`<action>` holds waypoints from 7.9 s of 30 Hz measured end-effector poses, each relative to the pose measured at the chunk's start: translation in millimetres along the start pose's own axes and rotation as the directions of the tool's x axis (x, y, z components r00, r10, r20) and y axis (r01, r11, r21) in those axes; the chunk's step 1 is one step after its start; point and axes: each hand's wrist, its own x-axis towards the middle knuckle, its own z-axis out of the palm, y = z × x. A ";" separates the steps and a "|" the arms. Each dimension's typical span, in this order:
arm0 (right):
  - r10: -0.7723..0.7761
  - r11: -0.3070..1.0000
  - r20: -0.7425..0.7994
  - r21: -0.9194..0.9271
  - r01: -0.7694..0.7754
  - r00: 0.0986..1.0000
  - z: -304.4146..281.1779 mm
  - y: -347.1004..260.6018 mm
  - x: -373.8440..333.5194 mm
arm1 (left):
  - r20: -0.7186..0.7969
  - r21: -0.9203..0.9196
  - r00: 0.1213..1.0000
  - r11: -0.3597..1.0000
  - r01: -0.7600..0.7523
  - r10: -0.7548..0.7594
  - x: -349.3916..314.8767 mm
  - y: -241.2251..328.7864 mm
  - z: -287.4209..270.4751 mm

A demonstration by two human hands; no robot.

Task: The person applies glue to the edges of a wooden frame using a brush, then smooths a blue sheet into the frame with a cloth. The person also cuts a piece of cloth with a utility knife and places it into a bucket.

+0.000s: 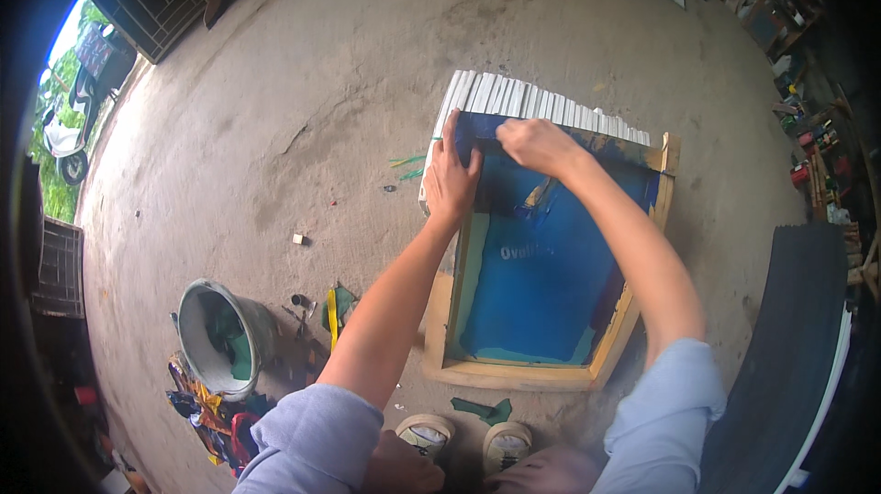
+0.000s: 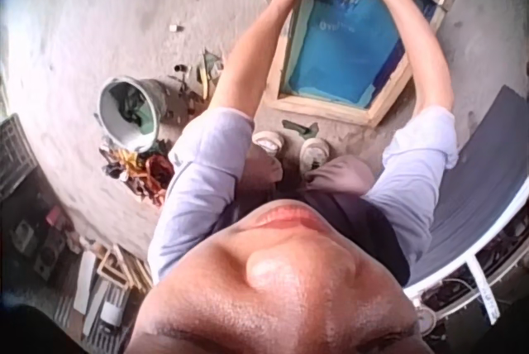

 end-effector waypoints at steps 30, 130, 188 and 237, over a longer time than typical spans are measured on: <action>0.810 -0.573 0.575 0.818 -0.055 0.113 21.9 -42.6 -39.0 | -0.036 0.003 0.998 0.999 -0.050 0.050 1.0 -4.0 1.4; 0.913 0.359 -0.295 0.252 -0.899 0.282 -179.7 -220.2 -190.5 | -0.146 0.352 0.830 0.812 -0.465 0.539 -128.5 150.4 -200.7; 0.999 0.048 -0.048 0.988 -0.148 0.006 -152.0 -136.1 -196.1 | 0.153 0.364 0.646 0.565 -0.741 0.748 -84.8 245.9 -92.2; 0.884 0.422 -0.424 0.545 -0.724 0.196 -23.8 -101.6 -204.3 | -0.035 0.415 0.695 0.643 -0.644 0.718 13.4 161.7 88.9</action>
